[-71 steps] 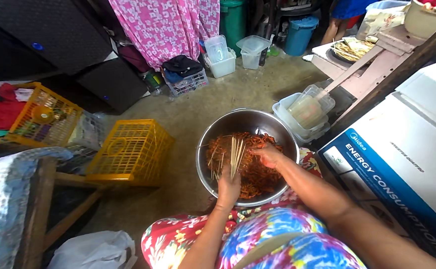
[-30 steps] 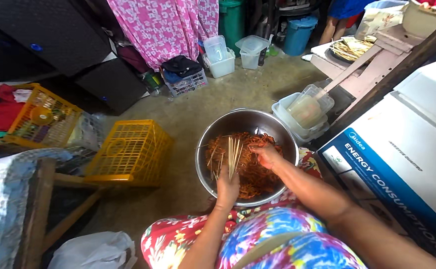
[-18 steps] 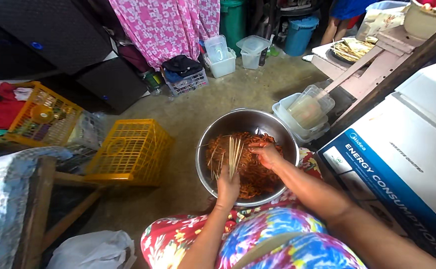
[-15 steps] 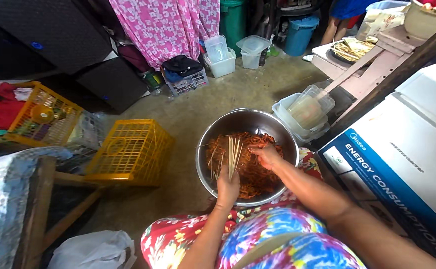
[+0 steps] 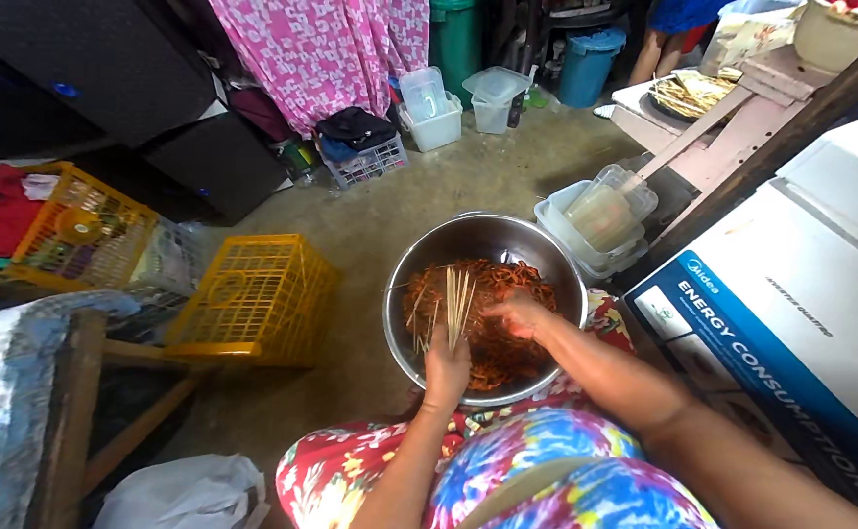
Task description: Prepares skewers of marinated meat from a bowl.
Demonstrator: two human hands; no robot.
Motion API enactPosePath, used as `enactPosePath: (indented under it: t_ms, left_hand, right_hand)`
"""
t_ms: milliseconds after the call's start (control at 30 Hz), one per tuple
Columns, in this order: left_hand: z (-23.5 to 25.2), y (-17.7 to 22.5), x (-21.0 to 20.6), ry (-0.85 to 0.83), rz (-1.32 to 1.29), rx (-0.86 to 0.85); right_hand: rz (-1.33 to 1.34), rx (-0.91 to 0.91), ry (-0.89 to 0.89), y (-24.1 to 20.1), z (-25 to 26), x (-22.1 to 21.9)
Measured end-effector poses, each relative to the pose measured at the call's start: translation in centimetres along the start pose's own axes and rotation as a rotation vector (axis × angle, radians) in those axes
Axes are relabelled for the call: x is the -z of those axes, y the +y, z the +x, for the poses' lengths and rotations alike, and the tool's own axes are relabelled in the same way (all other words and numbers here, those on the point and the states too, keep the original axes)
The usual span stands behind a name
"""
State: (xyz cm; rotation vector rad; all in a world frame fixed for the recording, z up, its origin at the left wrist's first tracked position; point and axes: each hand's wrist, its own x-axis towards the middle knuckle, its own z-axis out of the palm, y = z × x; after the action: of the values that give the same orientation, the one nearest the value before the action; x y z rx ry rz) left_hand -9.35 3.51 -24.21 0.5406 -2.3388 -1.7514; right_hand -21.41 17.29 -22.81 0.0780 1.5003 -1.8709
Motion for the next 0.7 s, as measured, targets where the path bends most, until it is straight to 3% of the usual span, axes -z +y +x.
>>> enactPosePath:
  t_ms: [367, 700]
  left_hand:
    - [-0.1, -0.2, -0.1, 0.001, -0.008, -0.010]
    - [0.2, -0.3, 0.1, 0.091, -0.099, -0.007]
  right_hand:
    - [-0.046, -0.004, -0.014, 0.7, 0.0, -0.9]
    - [-0.054, 0.030, -0.062, -0.8, 0.0, 1.5]
